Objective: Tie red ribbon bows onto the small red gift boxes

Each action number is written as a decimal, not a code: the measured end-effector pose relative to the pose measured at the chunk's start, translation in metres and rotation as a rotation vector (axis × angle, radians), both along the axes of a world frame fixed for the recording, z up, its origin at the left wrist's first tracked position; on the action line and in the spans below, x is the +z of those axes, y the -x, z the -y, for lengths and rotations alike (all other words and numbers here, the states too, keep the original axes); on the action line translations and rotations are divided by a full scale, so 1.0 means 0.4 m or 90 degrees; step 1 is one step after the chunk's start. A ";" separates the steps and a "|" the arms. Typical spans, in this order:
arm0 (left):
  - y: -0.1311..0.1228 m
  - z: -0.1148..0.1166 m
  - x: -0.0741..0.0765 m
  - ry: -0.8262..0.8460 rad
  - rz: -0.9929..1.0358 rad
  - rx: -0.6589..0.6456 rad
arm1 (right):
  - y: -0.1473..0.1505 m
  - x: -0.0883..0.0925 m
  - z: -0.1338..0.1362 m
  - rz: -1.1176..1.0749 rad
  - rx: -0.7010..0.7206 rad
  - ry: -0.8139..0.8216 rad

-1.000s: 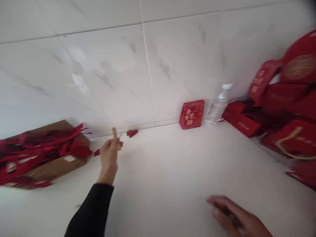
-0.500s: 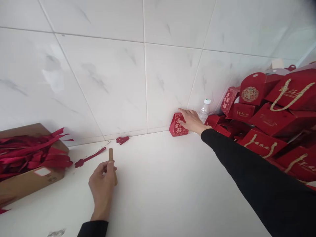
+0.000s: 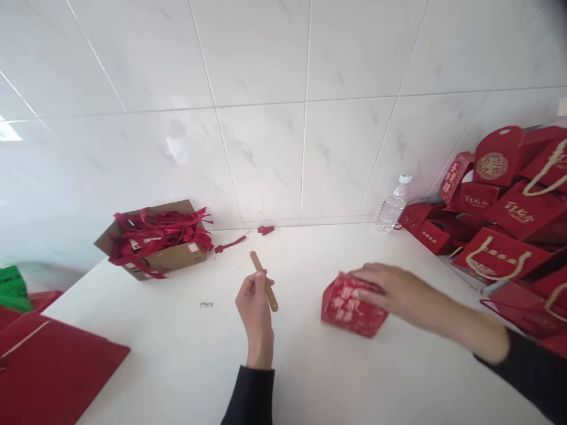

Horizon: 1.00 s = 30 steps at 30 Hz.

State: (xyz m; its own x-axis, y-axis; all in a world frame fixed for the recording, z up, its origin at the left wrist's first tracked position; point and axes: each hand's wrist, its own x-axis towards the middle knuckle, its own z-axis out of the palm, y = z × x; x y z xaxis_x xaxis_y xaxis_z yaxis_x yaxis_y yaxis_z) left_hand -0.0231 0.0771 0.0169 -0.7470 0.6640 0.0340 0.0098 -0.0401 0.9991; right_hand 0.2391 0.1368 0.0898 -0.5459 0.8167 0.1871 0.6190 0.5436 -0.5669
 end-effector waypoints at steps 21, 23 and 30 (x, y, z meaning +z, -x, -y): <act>-0.322 0.426 0.153 -0.003 -0.194 -0.141 | 0.020 0.076 0.400 -0.356 0.052 0.296; -0.320 0.431 0.159 -0.005 -0.164 -0.159 | 0.008 0.057 0.413 -0.345 0.047 0.314; -0.332 0.429 0.156 -0.069 -0.095 -0.234 | -0.002 0.035 0.430 -0.370 0.072 0.372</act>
State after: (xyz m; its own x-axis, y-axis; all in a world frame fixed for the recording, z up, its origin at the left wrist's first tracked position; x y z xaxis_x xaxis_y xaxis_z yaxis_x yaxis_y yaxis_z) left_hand 0.1098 -0.0946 0.0793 -0.4422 0.8723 0.2087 0.1199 -0.1730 0.9776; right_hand 0.2398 -0.0352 0.1038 -0.5773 0.8161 0.0272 0.1003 0.1040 -0.9895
